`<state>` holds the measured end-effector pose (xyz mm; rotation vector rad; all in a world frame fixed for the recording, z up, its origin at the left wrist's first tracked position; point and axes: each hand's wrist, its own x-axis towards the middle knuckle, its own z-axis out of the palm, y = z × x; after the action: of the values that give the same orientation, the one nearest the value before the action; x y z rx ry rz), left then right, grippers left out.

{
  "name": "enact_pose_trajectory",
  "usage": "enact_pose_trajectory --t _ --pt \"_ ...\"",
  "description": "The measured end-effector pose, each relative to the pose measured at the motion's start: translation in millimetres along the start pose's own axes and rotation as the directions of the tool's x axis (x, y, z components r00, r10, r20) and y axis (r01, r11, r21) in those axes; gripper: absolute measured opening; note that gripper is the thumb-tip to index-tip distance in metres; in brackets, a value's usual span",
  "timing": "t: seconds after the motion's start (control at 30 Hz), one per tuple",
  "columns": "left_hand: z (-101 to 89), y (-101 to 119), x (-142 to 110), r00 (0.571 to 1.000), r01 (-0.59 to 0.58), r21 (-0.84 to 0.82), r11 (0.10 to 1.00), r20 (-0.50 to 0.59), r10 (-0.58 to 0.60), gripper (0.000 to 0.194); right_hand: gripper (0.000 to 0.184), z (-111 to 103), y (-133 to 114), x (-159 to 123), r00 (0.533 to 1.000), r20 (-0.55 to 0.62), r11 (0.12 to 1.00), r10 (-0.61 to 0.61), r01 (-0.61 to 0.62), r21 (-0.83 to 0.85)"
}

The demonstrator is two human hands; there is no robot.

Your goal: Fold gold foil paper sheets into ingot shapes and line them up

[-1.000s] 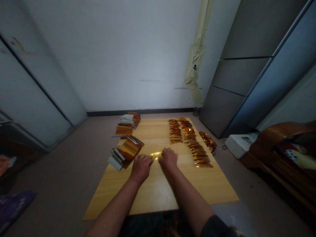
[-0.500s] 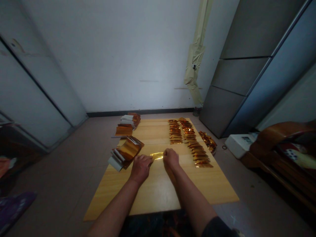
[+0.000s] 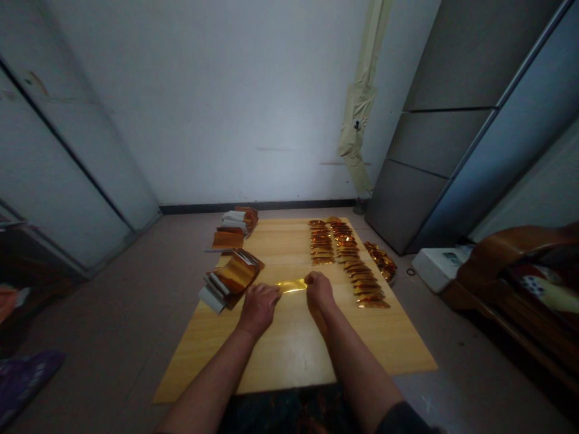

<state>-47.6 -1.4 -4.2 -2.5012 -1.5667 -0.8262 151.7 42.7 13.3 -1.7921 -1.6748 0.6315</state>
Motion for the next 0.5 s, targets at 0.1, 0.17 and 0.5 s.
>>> enact_pose_trajectory --t 0.1,0.17,0.5 --pt "-0.2 0.2 0.3 1.0 -0.018 0.001 1.0 0.003 0.018 0.02 0.041 3.3 2.6 -3.3 0.998 -0.035 0.999 -0.052 0.052 0.007" --pt "-0.9 0.7 0.6 1.0 -0.031 0.005 1.0 0.003 0.031 0.02 0.046 3.9 0.2 -6.4 0.995 -0.036 0.996 -0.09 0.089 -0.013" --pt "0.2 1.3 -0.7 0.999 -0.039 0.042 0.998 0.014 0.039 0.021 0.04 -2.0 -16.4 -19.7 0.987 0.021 0.976 -0.158 0.159 -0.151"
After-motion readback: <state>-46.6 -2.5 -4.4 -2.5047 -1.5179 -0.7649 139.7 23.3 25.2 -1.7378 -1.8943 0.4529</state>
